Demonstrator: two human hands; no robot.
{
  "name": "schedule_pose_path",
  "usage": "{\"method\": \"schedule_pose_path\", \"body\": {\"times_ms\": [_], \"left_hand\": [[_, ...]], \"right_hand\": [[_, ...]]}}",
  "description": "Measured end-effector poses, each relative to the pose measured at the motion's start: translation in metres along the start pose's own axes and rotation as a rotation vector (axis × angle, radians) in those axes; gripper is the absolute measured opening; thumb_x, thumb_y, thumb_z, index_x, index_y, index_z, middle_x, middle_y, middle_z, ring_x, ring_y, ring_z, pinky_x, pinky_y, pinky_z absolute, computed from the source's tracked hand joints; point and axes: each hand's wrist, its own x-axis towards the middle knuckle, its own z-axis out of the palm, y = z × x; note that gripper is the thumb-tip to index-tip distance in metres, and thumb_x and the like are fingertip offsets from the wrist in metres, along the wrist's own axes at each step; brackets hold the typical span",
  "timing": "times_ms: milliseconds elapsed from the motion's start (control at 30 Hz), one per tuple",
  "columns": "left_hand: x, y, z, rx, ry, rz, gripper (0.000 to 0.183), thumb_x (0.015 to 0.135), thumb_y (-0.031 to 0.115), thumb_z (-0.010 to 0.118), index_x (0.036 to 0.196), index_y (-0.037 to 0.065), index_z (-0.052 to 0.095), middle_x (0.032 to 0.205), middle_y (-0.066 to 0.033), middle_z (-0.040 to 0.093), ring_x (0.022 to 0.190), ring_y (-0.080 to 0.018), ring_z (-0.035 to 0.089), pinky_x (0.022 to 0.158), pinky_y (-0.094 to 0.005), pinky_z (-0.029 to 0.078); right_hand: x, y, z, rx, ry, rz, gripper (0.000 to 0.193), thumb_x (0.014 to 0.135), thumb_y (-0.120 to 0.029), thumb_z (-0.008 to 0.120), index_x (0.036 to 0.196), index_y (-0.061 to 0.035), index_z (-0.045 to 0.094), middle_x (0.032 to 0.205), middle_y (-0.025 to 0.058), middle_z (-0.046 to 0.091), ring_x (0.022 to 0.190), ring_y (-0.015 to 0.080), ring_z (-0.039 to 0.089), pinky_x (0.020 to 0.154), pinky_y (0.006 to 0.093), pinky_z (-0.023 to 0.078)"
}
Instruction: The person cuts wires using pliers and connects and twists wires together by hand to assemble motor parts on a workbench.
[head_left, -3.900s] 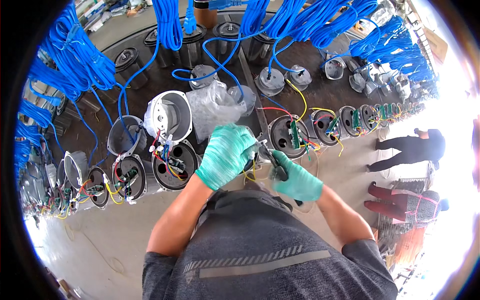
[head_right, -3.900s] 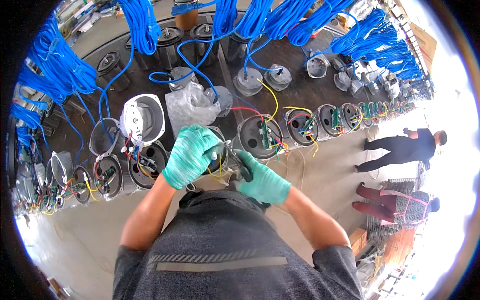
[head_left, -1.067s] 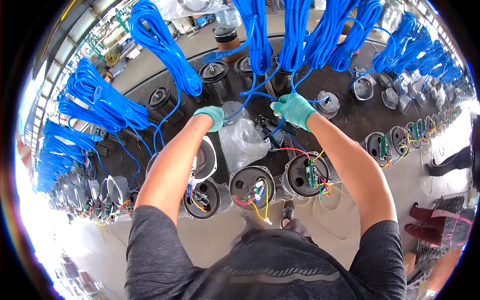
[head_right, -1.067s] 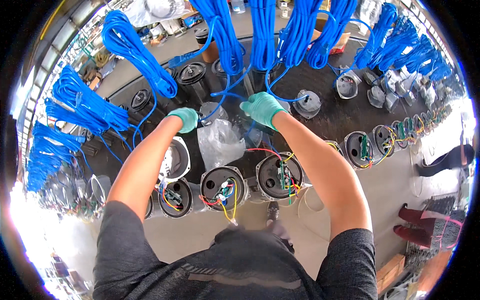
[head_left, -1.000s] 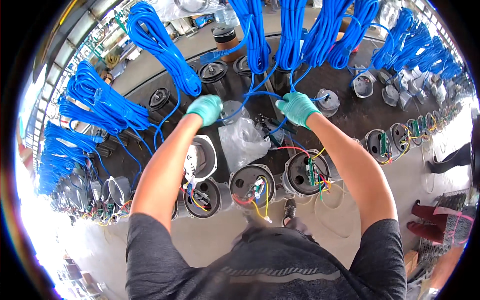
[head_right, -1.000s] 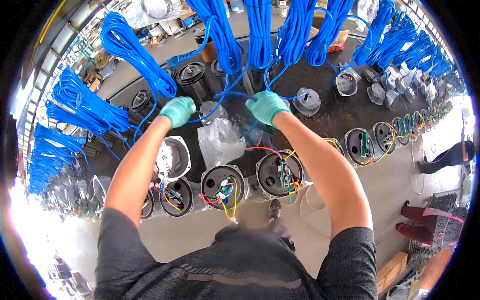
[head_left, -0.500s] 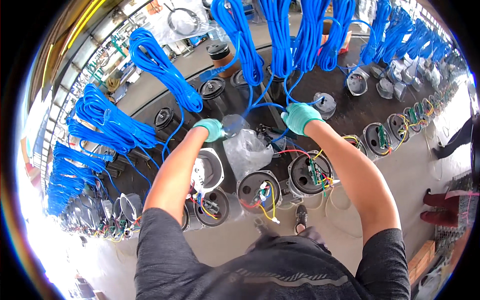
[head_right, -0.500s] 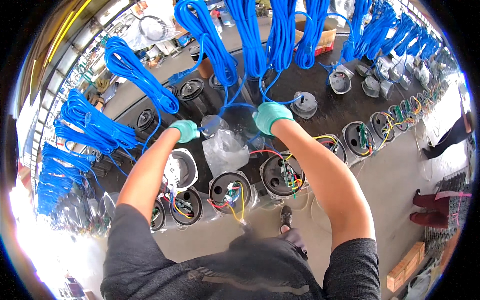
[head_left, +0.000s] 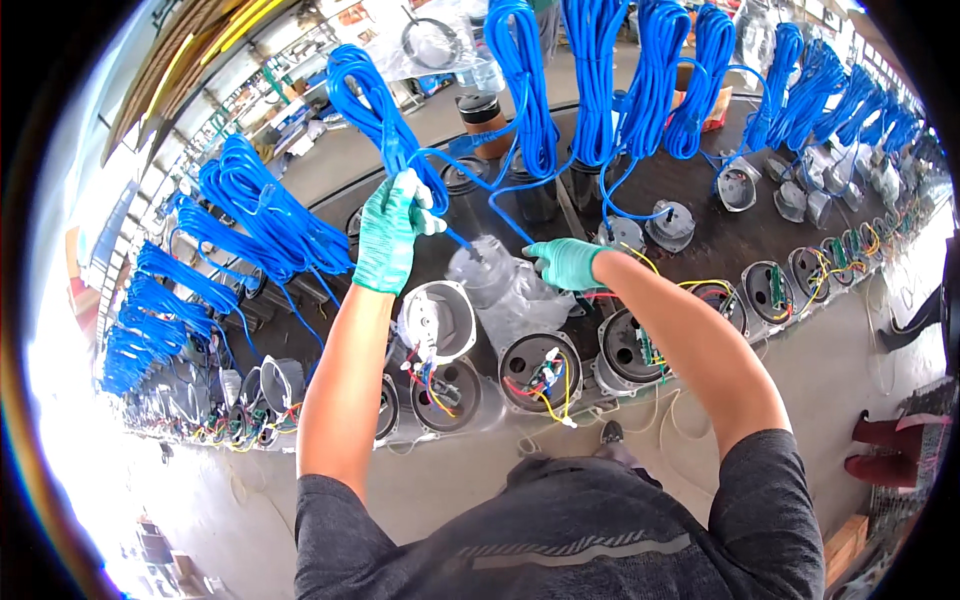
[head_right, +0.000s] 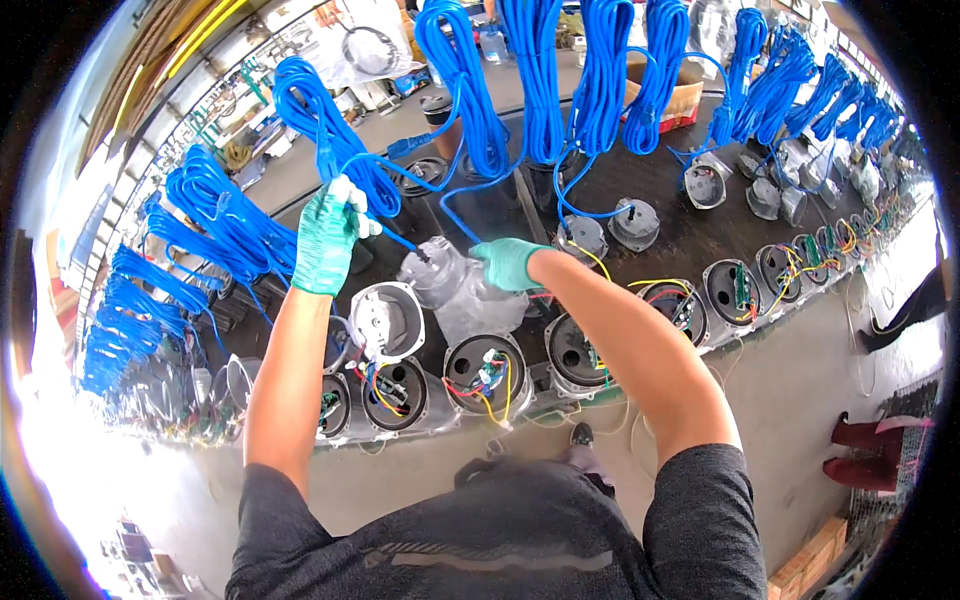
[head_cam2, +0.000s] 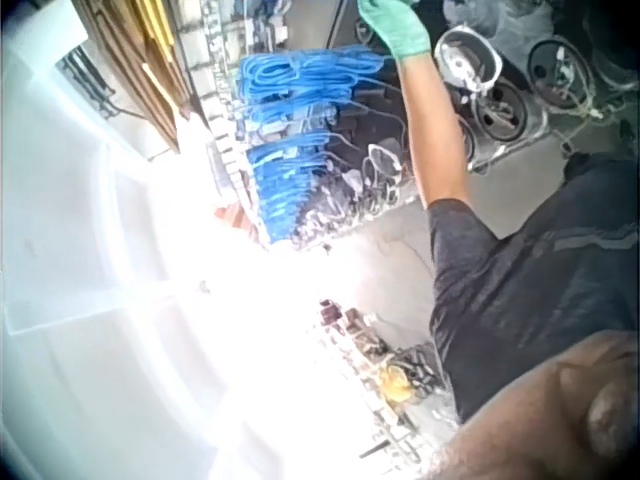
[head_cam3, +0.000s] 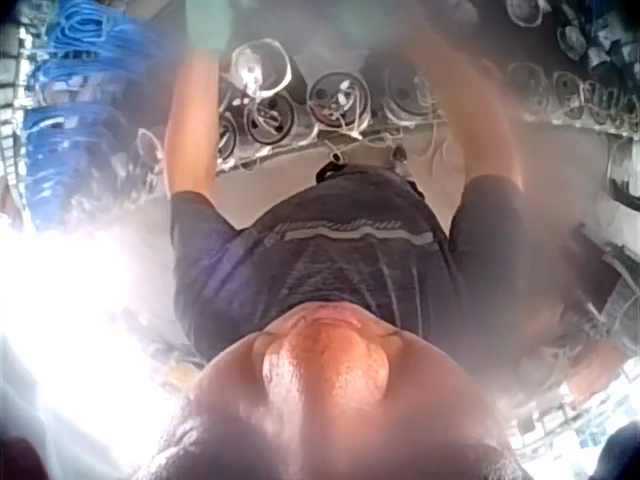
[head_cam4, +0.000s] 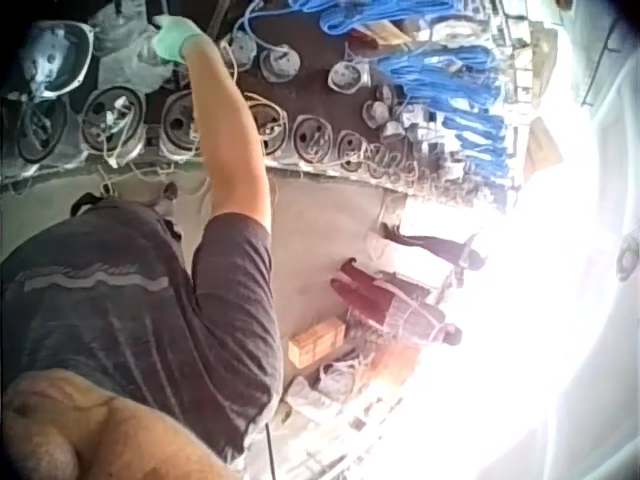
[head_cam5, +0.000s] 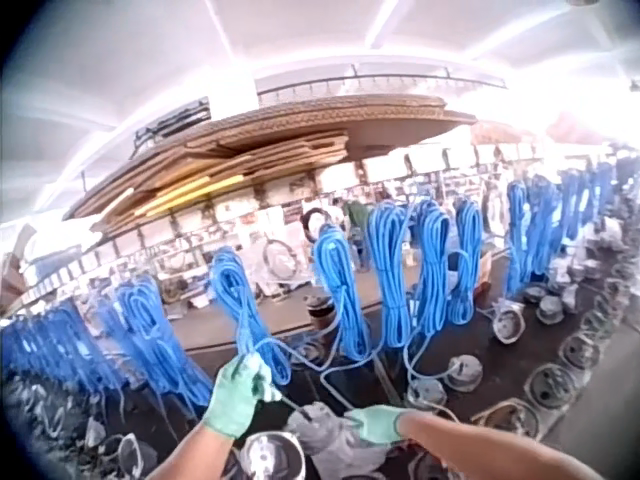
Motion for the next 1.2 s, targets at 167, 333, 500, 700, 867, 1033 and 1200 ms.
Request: {"method": "schedule_pose_path", "body": {"times_ms": [167,333,500,700,867,1033,1200], "left_hand": [[-0.022,0.058,0.022,-0.343,-0.108,0.000,0.029,0.111,0.039,0.064,0.099,0.012,0.066,0.089,-0.0035,0.064,0.058,-0.0156,0.058,0.070,-0.0396,0.053],[-0.038,0.088,0.036,-0.552,-0.067,0.000,0.031,0.115,0.038,0.054,0.099,0.013,0.062,0.086,-0.0010,0.057,0.054,-0.0108,0.046,0.063,-0.0311,0.042],[-0.052,0.077,0.013,-0.394,-0.035,-0.071,0.033,0.113,0.040,0.058,0.098,0.012,0.063,0.084,-0.0010,0.060,0.054,-0.0099,0.046,0.056,-0.0311,0.043],[-0.093,0.007,-0.029,1.080,0.341,0.440,0.030,0.100,0.007,0.076,0.128,0.001,0.068,0.110,-0.0090,0.071,0.091,-0.0166,0.069,0.083,-0.0315,0.058],[-0.158,0.001,0.046,0.032,-0.034,-0.014,0.099,0.093,0.043,0.086,0.168,0.003,0.034,0.152,-0.0083,0.055,0.134,-0.0192,0.055,0.113,-0.0362,0.047],[-0.183,-0.006,0.063,-0.126,0.046,-0.012,0.096,0.092,0.038,0.085,0.168,0.007,0.034,0.153,-0.0119,0.054,0.136,-0.0251,0.058,0.116,-0.0419,0.048],[-0.201,-0.007,0.076,-0.263,0.173,-0.022,0.079,0.098,0.024,0.078,0.165,0.006,0.039,0.153,-0.0134,0.056,0.137,-0.0244,0.058,0.116,-0.0402,0.048]], "right_hand": [[0.008,-0.001,0.012,-0.244,0.091,-0.091,0.088,0.093,-0.003,0.062,0.172,-0.0081,0.024,0.109,0.0128,0.074,0.086,0.0289,0.074,0.079,0.0446,0.060],[-0.022,-0.021,0.009,1.023,-0.001,-0.085,0.044,0.104,-0.013,0.065,0.148,-0.0096,0.059,0.122,0.0056,0.069,0.093,0.0197,0.072,0.083,0.0445,0.065],[-0.065,-0.064,-0.004,0.734,0.501,-0.296,0.025,0.103,-0.003,0.068,0.126,-0.0070,0.075,0.112,0.0026,0.076,0.098,0.0115,0.069,0.089,0.0286,0.058],[-0.120,-0.112,0.033,-0.275,1.015,-0.708,0.018,0.095,-0.002,0.073,0.111,-0.0066,0.077,0.100,0.0102,0.075,0.088,0.0246,0.074,0.086,0.0363,0.059],[-0.133,-0.117,0.091,-0.896,0.851,-0.853,0.035,0.086,-0.020,0.070,0.120,-0.0133,0.077,0.098,0.0077,0.067,0.089,0.0283,0.067,0.072,0.0414,0.057],[-0.141,-0.121,0.109,-0.826,0.740,-0.982,0.029,0.084,-0.016,0.071,0.111,-0.0123,0.080,0.104,0.0073,0.069,0.093,0.0294,0.067,0.073,0.0416,0.059],[-0.153,-0.123,0.111,-0.523,0.741,-1.026,0.026,0.083,-0.005,0.073,0.108,-0.0091,0.078,0.115,0.0099,0.072,0.110,0.0339,0.070,0.086,0.0425,0.062]]}}
